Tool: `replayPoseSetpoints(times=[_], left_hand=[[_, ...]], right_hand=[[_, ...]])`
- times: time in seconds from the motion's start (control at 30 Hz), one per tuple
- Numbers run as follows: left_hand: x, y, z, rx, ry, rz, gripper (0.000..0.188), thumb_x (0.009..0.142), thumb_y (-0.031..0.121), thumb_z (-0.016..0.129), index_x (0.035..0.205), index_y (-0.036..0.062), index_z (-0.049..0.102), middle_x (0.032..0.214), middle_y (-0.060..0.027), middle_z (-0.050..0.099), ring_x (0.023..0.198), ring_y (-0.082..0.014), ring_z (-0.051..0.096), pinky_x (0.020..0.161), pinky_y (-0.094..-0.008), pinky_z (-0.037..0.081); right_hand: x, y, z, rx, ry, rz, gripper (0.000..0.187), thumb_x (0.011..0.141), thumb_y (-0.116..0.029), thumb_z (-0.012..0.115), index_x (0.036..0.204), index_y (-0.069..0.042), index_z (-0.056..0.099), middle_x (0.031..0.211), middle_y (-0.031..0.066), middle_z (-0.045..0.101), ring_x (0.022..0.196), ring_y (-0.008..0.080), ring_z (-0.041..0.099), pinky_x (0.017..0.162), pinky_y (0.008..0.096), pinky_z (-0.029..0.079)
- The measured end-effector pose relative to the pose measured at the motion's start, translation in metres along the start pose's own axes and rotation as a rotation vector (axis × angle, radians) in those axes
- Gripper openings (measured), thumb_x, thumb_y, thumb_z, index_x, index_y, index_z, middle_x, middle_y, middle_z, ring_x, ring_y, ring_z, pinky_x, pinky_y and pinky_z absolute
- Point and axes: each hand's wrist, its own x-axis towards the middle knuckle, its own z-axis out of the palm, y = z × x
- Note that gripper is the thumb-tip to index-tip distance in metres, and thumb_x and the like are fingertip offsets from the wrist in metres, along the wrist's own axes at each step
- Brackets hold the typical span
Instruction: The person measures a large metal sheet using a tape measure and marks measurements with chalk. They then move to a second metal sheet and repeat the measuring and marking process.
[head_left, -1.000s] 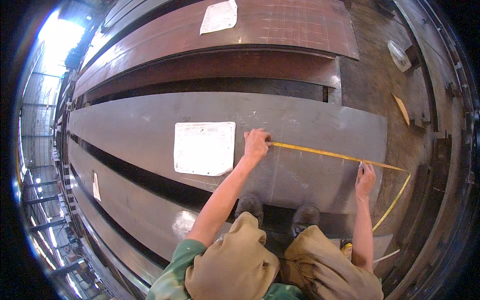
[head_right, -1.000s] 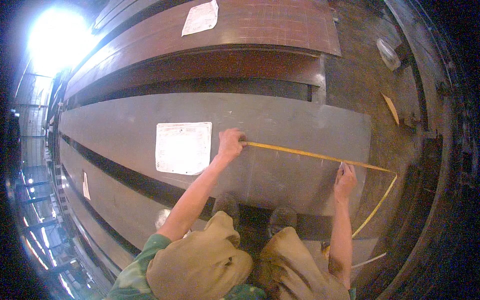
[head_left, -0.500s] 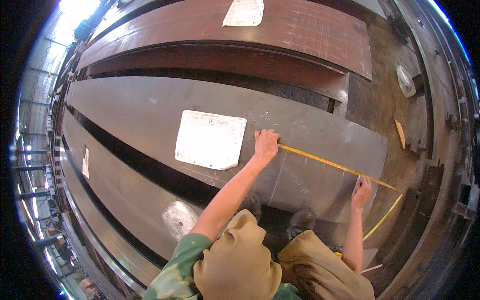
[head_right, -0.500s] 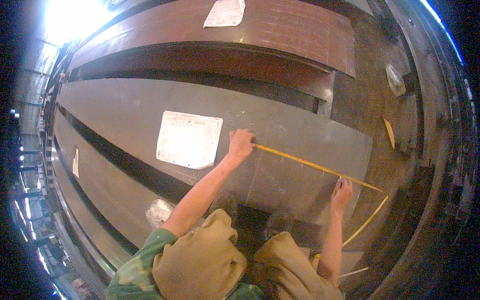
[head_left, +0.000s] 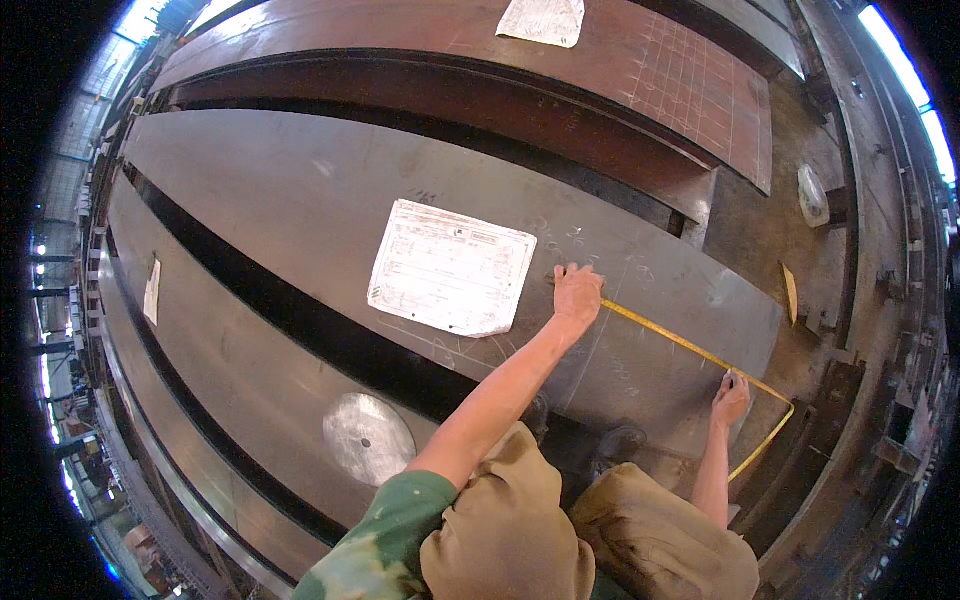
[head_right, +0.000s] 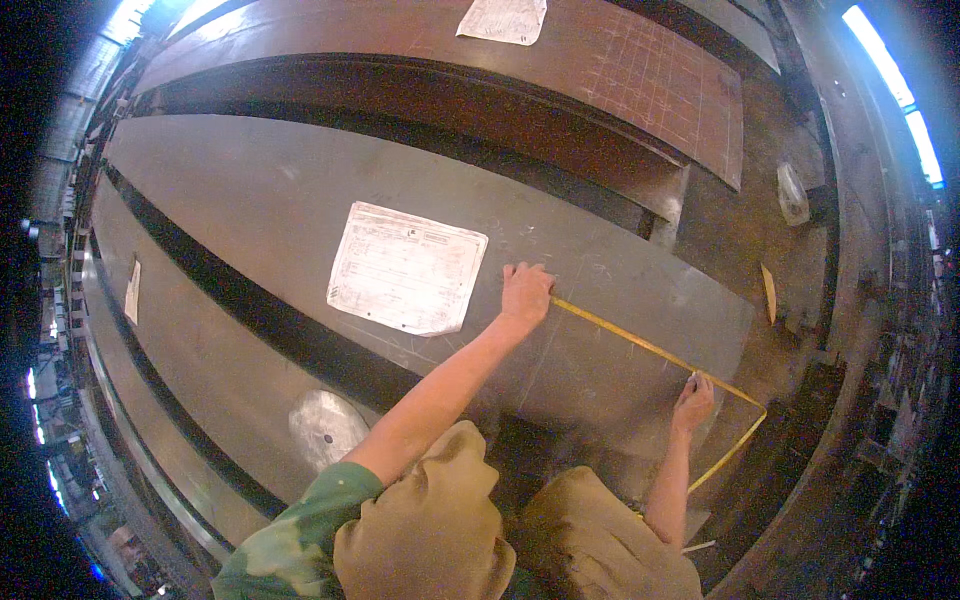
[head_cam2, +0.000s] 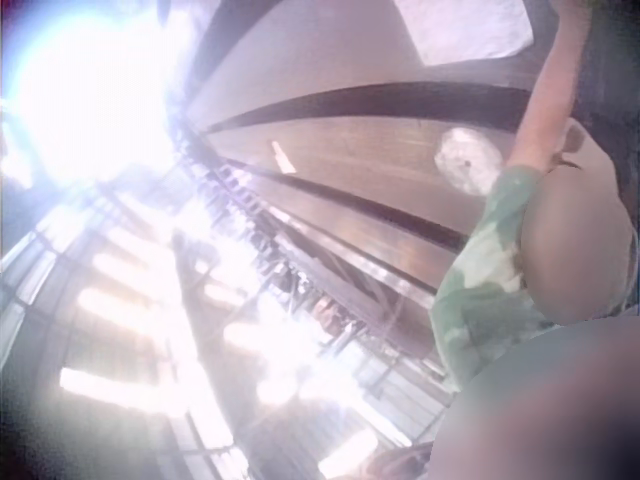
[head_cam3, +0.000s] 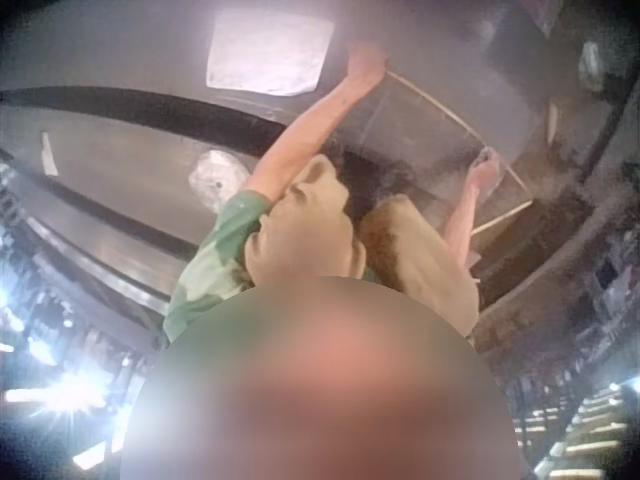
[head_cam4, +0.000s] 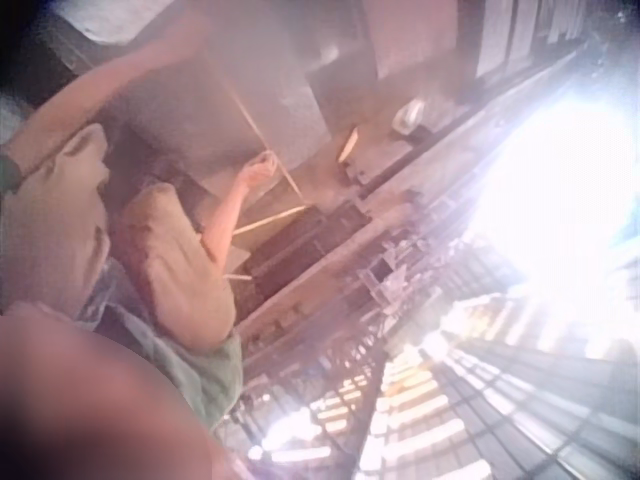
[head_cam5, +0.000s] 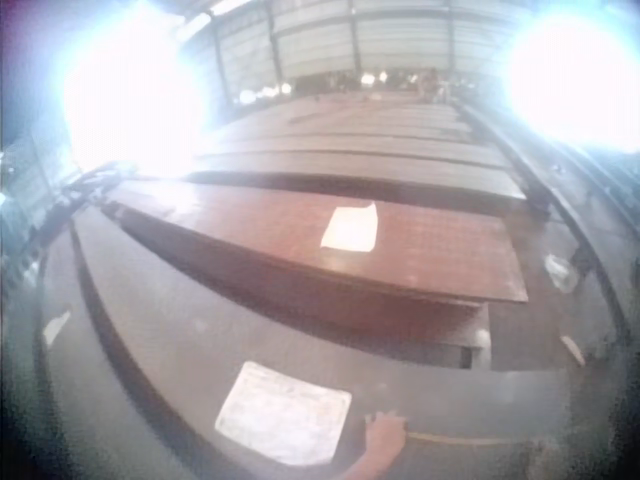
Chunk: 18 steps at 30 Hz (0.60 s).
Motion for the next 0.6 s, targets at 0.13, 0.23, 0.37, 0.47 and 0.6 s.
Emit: replayPoseSetpoints(times=[0.13,0.23,0.37,0.47,0.6], left_hand=[[-0.002,-0.005,-0.004,-0.011,0.002,0.004,0.016,0.086,0.016,0.06,0.083,0.0174,0.076,0.095,-0.0051,0.067,0.1,-0.026,0.061,0.093,-0.0466,0.039],[0.0,-0.003,-0.008,-0.023,-0.027,0.015,0.019,0.088,0.016,0.057,0.086,0.0172,0.076,0.097,-0.0055,0.067,0.102,-0.0264,0.061,0.093,-0.0473,0.04],[0.002,0.012,-0.01,0.077,-0.121,0.058,0.019,0.089,0.019,0.056,0.09,0.0182,0.075,0.1,-0.0038,0.067,0.105,-0.0247,0.061,0.091,-0.0462,0.04],[0.002,-0.01,-0.008,0.049,-0.06,0.031,0.019,0.089,0.019,0.057,0.089,0.0172,0.075,0.1,-0.005,0.067,0.105,-0.0255,0.061,0.092,-0.0474,0.04],[0.002,-0.008,-0.008,-0.013,-0.066,0.093,0.017,0.086,0.017,0.059,0.089,0.0147,0.075,0.099,-0.0066,0.066,0.103,-0.028,0.06,0.094,-0.0486,0.039]], right_hand=[[0.001,0.005,0.003,-0.16,-0.047,-0.086,0.015,0.088,-0.008,0.063,0.097,0.0,0.072,0.095,0.0186,0.069,0.088,0.0387,0.065,0.078,0.0434,0.051],[-0.004,0.015,0.007,-0.11,0.03,-0.071,0.017,0.087,-0.012,0.066,0.098,-0.002,0.073,0.096,0.018,0.069,0.09,0.0384,0.065,0.08,0.0445,0.051],[-0.008,0.041,0.01,-0.186,-0.003,0.118,0.018,0.088,-0.014,0.065,0.099,-0.003,0.073,0.098,0.0176,0.07,0.094,0.0387,0.065,0.082,0.045,0.051],[-0.001,0.007,0.022,-0.134,0.007,0.08,0.018,0.088,-0.014,0.065,0.1,-0.003,0.073,0.1,0.0176,0.07,0.095,0.0387,0.065,0.083,0.0455,0.051],[0.004,0.005,0.013,-0.101,0.02,0.105,0.016,0.088,-0.012,0.064,0.101,-0.004,0.072,0.098,0.0177,0.069,0.093,0.0387,0.065,0.08,0.0455,0.051]])
